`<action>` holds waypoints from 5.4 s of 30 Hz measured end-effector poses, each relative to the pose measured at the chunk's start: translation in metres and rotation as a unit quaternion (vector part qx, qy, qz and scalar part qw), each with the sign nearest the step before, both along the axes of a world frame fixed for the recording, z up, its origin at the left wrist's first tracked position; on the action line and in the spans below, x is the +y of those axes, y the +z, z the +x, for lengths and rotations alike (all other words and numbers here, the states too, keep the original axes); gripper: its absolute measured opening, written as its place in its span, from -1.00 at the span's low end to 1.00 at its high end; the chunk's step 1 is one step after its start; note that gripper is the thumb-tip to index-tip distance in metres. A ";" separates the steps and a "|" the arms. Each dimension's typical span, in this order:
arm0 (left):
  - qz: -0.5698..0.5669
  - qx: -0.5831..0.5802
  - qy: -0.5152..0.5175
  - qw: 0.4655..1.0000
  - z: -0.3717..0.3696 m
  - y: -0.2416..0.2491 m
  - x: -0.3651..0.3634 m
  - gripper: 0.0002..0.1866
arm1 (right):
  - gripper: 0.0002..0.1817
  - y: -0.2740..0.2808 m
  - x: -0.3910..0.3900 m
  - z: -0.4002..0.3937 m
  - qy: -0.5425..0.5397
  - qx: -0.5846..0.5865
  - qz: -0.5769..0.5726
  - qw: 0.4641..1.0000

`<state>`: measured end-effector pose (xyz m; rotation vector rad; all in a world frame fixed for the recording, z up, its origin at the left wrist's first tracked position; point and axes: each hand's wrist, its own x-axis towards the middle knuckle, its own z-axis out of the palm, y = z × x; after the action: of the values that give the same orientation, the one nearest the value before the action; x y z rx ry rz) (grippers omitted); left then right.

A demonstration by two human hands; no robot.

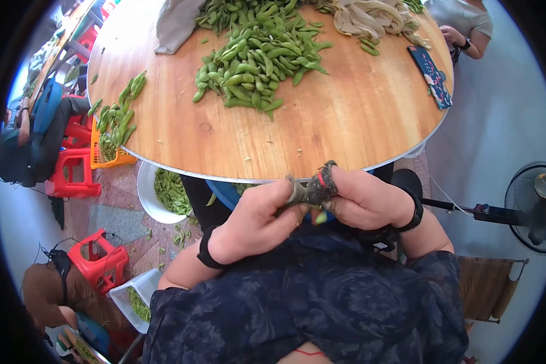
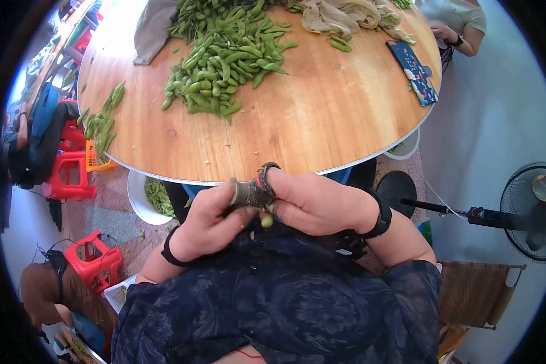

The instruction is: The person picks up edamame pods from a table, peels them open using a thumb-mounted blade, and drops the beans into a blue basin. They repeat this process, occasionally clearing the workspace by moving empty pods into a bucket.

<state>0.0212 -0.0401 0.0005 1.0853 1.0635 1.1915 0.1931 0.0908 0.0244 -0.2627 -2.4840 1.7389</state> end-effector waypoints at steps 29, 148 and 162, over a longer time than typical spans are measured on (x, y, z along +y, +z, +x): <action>-0.024 -0.007 0.194 0.981 -0.053 0.001 -0.054 -0.66 | -0.66 0.018 0.059 -0.047 -0.219 -0.050 0.118 0.967; 0.185 0.238 -0.078 0.950 -0.017 -0.005 -0.016 -0.83 | -0.79 0.013 -0.017 -0.012 0.009 0.043 0.277 0.960; 0.005 0.085 -0.148 0.985 -0.024 -0.015 -0.021 -0.68 | -0.83 -0.004 -0.023 -0.012 -0.022 0.006 0.135 0.991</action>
<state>-0.0026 -0.0614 -0.0141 1.3209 0.9840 0.8792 0.1806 0.0674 0.0202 -0.2808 -2.6425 1.3614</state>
